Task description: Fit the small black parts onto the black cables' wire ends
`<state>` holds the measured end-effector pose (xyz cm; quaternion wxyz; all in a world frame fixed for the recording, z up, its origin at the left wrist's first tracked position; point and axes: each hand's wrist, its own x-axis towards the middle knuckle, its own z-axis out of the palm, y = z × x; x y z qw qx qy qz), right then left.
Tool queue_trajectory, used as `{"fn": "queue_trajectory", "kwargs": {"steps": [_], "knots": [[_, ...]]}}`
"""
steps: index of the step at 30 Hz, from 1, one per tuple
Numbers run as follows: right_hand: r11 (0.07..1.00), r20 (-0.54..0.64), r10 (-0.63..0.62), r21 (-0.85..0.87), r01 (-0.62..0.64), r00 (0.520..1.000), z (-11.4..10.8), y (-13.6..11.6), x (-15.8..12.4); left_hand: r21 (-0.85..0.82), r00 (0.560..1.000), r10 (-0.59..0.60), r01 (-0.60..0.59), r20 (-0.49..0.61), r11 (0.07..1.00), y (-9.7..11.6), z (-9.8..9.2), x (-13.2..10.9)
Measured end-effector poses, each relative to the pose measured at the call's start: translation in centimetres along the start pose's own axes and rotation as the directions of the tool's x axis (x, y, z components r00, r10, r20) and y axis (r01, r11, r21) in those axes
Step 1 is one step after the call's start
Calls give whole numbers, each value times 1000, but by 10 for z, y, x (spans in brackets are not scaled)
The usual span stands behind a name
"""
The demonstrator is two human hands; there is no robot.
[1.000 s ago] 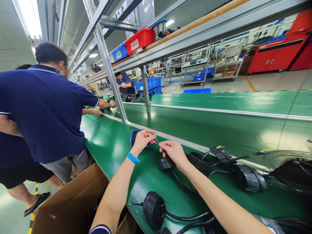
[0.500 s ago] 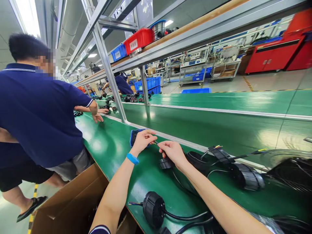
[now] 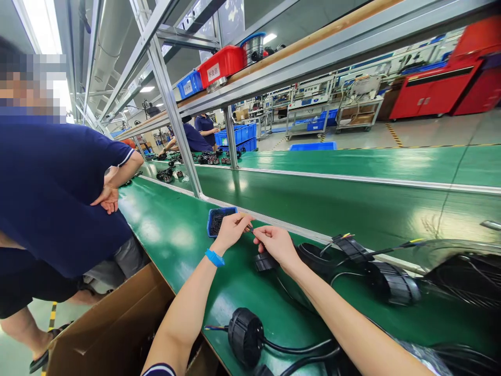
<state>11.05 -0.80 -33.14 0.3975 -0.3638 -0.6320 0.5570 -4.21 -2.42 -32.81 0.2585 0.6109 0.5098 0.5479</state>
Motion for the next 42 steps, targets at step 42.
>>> {"fn": "queue_trajectory", "kwargs": {"steps": [42], "knots": [[790, 71, -168, -587, 177, 983, -13, 2, -2, -203, 935, -83, 160, 344, 966, -8, -4, 0]]}}
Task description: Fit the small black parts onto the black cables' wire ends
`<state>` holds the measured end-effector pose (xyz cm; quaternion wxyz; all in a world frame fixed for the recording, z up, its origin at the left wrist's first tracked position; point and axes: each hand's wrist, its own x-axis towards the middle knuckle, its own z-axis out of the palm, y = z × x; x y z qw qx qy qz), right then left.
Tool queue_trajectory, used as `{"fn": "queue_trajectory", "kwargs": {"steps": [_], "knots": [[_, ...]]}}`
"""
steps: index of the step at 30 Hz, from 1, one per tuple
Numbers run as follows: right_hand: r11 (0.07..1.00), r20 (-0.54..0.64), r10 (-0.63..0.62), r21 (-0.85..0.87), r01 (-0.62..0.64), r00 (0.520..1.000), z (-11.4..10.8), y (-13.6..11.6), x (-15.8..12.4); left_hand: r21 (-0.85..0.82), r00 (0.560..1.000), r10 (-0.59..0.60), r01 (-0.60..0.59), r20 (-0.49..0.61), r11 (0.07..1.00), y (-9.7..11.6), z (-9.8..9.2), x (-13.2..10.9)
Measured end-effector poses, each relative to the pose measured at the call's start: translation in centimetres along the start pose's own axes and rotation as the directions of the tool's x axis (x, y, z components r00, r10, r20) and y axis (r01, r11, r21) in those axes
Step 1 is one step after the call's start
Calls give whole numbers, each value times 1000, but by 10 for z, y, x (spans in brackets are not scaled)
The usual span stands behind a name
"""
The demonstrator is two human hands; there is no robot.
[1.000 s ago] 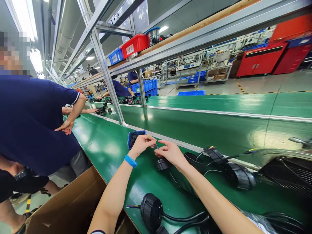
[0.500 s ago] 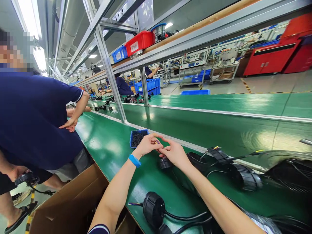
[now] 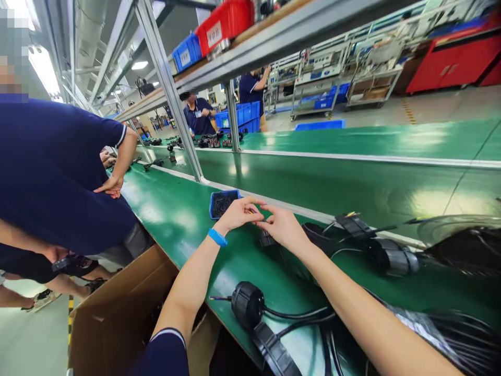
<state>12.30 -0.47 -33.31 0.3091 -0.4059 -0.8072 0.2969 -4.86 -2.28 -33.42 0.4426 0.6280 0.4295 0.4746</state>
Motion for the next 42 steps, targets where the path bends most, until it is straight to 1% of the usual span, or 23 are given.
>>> {"fn": "queue_trajectory", "kwargs": {"steps": [4, 7, 8, 9, 10, 11, 13, 15, 16, 17, 18, 20, 21, 22, 23, 26, 28, 29, 31, 33, 36, 39, 42], "knots": [[998, -55, -50, -26, 48, 997, -4, -2, 2, 40, 998, 43, -41, -47, 998, -7, -5, 3], [989, -115, -137, -67, 130, 984, -12, -23, -7, 74, 998, 66, -65, -21, 995, -11, -7, 5], [980, -98, -188, -88, 180, 977, -14, -34, -13, 86, 997, 76, -75, -12, 993, -13, -7, 5], [958, -28, -265, -122, 260, 964, -16, -47, -22, 108, 996, 86, -84, -5, 991, -14, -6, 5], [929, 89, -331, -141, 341, 939, -16, -60, -33, 145, 995, 98, -96, -7, 985, -14, -5, 6], [899, 225, -389, -117, 421, 893, -16, -74, -45, 198, 993, 117, -111, -18, 974, -14, -5, 6], [826, 515, -456, -58, 560, 726, -10, -97, -71, 336, 978, 189, -148, -93, 930, -11, -5, 6], [776, 751, -328, -131, 616, 573, 0, -112, -93, 501, 925, 307, -160, -225, 850, -9, -9, 5], [750, 808, -248, -189, 634, 535, 5, -116, -101, 588, 888, 356, -129, -290, 799, -8, -14, 5], [726, 840, -190, -228, 649, 508, 9, -118, -106, 677, 861, 380, -58, -338, 734, -8, -19, 4], [710, 859, -157, -245, 660, 488, 13, -119, -109, 753, 849, 376, 37, -370, 657, -9, -25, 3], [711, 868, -160, -229, 665, 470, 14, -115, -109, 842, 860, 310, 220, -406, 493, -12, -36, 2], [722, 861, -184, -208, 660, 473, 13, -113, -108, 859, 870, 267, 277, -414, 430, -14, -41, 2], [739, 843, -214, -191, 647, 493, 10, -109, -105, 868, 880, 230, 308, -416, 389, -16, -45, 1], [771, 805, -253, -167, 614, 537, 6, -106, -102, 872, 889, 201, 320, -411, 370, -19, -47, 1], [895, 584, -321, -70, 440, 746, -5, -91, -90, 885, 913, 136, 323, -384, 334, -23, -51, 0], [949, 425, -276, -19, 314, 862, -11, -77, -78, 894, 925, 103, 319, -366, 313, -24, -52, 1], [965, 361, -242, -6, 262, 900, -13, -69, -70, 898, 929, 92, 317, -359, 306, -24, -52, 2], [986, 251, -169, 26, 167, 953, -16, -52, -55, 902, 933, 78, 313, -350, 297, -24, -53, 2], [992, 155, -103, 86, 90, 982, -18, -37, -41, 902, 933, 75, 316, -351, 294, -23, -53, 3], [985, 61, -55, 164, 44, 997, -20, -22, -27, 897, 928, 85, 324, -364, 299, -21, -52, 4], [974, 37, -71, 217, 61, 997, -20, -19, -26, 892, 921, 101, 329, -375, 311, -20, -50, 5], [966, 56, -131, 233, 114, 990, -13, -25, -35, 889, 917, 113, 331, -382, 317, -17, -47, 5]]}}
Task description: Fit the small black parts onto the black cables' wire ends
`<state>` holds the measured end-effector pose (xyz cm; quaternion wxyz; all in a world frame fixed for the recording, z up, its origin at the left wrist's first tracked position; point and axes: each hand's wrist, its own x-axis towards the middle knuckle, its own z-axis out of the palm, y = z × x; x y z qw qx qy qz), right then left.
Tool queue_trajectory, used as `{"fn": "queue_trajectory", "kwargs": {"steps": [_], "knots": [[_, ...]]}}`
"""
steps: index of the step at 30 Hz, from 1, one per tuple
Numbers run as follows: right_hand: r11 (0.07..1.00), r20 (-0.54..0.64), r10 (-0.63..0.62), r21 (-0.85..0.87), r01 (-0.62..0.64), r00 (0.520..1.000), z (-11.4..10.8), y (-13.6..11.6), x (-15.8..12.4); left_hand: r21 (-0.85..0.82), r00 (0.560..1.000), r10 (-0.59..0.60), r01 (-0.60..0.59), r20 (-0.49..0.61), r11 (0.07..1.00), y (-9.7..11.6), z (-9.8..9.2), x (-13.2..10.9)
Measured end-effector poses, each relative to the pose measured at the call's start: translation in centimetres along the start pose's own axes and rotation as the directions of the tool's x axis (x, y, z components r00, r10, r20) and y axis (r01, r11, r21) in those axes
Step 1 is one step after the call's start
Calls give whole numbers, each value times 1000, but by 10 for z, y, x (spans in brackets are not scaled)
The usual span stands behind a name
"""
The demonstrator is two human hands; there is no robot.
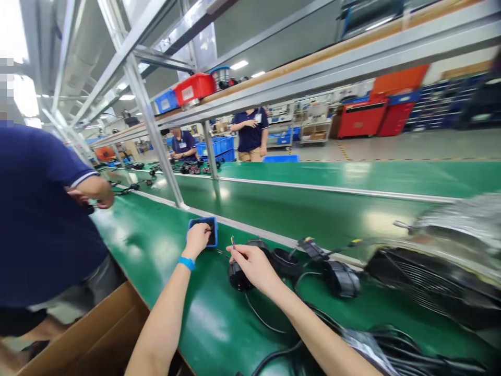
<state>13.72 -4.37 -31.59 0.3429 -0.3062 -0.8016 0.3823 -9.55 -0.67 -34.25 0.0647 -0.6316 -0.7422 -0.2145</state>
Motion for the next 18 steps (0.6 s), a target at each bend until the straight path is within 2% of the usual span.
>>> {"fn": "queue_trajectory", "kwargs": {"steps": [3, 6, 8, 9, 12, 14, 18], "knots": [[995, 100, -93, -25, 96, 991, 20, -6, -14, 11, 1000, -3, 3, -10, 1000, 2, 0, -2], [956, 283, -170, -184, 227, 944, 40, -7, -27, 30, 999, -14, 15, -32, 999, -1, 2, -3], [921, 384, -137, -290, 261, 913, 47, -7, -31, 38, 999, -22, 24, -42, 999, -2, 3, -3], [916, 400, -87, -328, 231, 912, 48, -6, -30, 39, 999, -25, 27, -45, 999, -2, 4, -3], [899, 328, 132, -438, 27, 935, 40, -1, -20, 33, 999, -29, 31, -45, 999, -3, 6, -4], [867, 247, 228, -492, -81, 942, 32, 6, -13, 25, 999, -27, 28, -43, 999, -4, 7, -4], [809, 110, 233, -574, -130, 966, 23, 18, -5, 11, 999, -15, 16, -40, 1000, -7, 8, -4]]}}
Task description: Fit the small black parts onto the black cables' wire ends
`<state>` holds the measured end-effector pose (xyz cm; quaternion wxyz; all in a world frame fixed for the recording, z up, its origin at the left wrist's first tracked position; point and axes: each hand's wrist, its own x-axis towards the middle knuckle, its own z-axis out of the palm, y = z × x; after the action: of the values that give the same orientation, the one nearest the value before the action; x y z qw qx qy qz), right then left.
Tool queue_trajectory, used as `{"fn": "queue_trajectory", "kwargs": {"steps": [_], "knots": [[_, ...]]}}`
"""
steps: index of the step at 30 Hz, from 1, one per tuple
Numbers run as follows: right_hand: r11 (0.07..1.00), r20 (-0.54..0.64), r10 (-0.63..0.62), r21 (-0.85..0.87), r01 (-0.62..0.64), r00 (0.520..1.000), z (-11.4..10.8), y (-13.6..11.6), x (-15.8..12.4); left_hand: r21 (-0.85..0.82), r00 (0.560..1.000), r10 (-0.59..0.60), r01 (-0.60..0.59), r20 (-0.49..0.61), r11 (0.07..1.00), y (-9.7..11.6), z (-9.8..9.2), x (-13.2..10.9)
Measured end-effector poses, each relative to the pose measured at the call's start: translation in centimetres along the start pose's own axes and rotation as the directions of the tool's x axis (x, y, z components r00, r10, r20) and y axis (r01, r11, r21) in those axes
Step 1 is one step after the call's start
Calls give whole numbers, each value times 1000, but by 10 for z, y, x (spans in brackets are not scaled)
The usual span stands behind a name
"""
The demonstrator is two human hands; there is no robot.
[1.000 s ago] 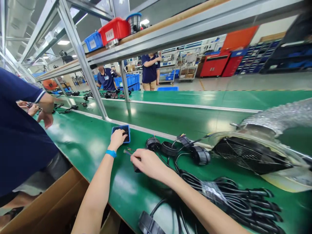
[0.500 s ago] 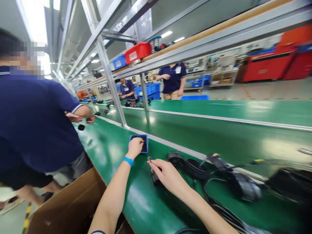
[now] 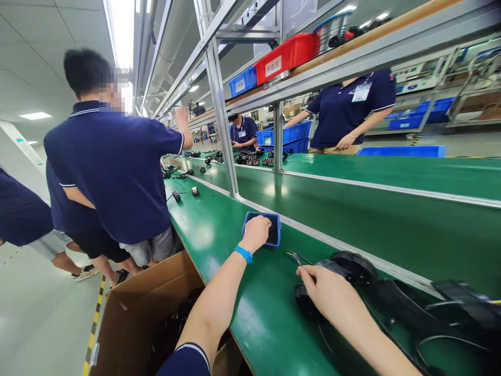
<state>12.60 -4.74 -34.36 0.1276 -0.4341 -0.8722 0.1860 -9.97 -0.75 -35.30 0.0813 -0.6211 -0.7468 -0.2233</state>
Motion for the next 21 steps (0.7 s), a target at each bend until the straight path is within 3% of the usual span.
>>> {"fn": "queue_trajectory", "kwargs": {"steps": [3, 7, 14, 17, 21], "knots": [[1000, -75, 14, 17, -13, 997, 2, 6, 3, -13, 1000, 13, -13, 3, 1000, -2, 0, 0], [978, -83, -35, 201, 51, 996, 5, 11, 9, -23, 1000, 16, -16, 2, 1000, -2, -1, 0], [761, 15, -92, 646, 60, 996, 4, 9, 12, -28, 1000, 31, -31, 2, 999, -1, -4, 0], [719, 20, -89, 693, 51, 996, 6, 9, 12, -33, 999, 38, -37, 2, 999, 0, -5, -1], [785, -41, -45, 617, 60, 998, 12, 14, 14, -29, 999, 27, -27, -18, 999, -1, -4, -1]]}}
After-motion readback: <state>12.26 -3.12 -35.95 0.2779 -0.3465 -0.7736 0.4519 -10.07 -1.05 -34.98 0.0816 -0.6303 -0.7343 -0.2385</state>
